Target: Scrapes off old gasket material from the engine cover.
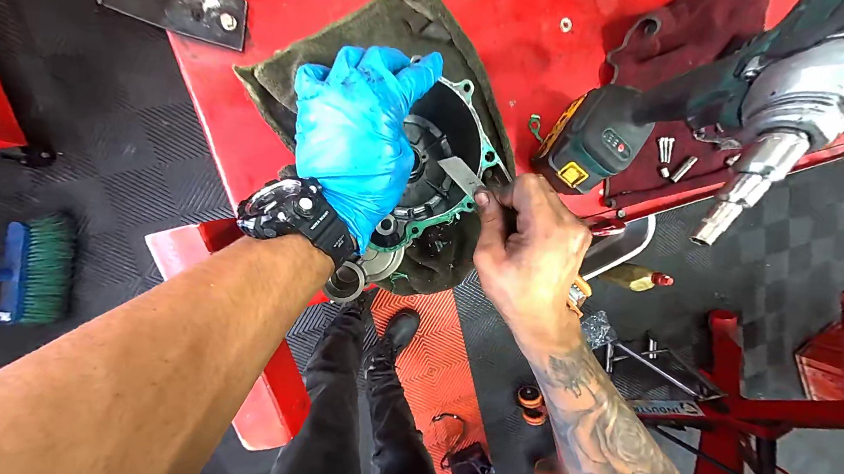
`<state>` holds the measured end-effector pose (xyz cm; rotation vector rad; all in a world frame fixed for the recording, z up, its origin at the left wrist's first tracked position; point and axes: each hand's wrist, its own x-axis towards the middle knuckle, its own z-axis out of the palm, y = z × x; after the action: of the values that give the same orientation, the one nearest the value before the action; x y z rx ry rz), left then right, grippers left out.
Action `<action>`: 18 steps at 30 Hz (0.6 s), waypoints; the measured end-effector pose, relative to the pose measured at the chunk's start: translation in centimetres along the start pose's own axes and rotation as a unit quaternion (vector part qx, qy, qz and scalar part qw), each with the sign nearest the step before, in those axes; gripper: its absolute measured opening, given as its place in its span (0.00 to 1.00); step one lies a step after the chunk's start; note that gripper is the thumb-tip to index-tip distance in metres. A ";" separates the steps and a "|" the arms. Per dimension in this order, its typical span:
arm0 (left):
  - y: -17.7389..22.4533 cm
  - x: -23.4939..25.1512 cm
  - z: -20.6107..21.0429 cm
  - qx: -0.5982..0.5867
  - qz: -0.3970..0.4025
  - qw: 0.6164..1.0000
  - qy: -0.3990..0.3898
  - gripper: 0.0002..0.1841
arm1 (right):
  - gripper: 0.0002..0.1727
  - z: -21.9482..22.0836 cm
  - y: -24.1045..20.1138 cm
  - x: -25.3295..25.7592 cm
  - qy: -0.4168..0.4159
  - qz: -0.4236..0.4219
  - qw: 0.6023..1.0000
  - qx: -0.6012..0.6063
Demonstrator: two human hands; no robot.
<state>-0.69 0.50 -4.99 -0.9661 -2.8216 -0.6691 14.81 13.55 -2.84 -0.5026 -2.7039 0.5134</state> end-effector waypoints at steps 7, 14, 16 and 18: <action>0.0 0.0 0.1 -0.004 -0.003 1.000 -0.001 0.33 | 0.11 -0.2 0.7 0.4 0.005 -0.022 1.000 -0.005; 0.0 0.1 0.2 -0.003 -0.006 1.000 0.004 0.34 | 0.12 -0.2 0.7 -0.4 0.001 -0.010 1.000 0.010; -0.1 0.0 0.4 -0.004 -0.003 1.000 0.014 0.33 | 0.12 -0.3 0.7 -0.5 -0.002 -0.010 1.000 0.007; 0.0 0.0 0.3 -0.004 -0.004 1.000 0.011 0.33 | 0.11 -0.4 0.7 -0.7 -0.003 -0.007 1.000 0.004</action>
<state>-0.66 0.59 -5.25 -0.9429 -2.8072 -0.6884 15.77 13.97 -2.92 -0.4807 -2.7081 0.5221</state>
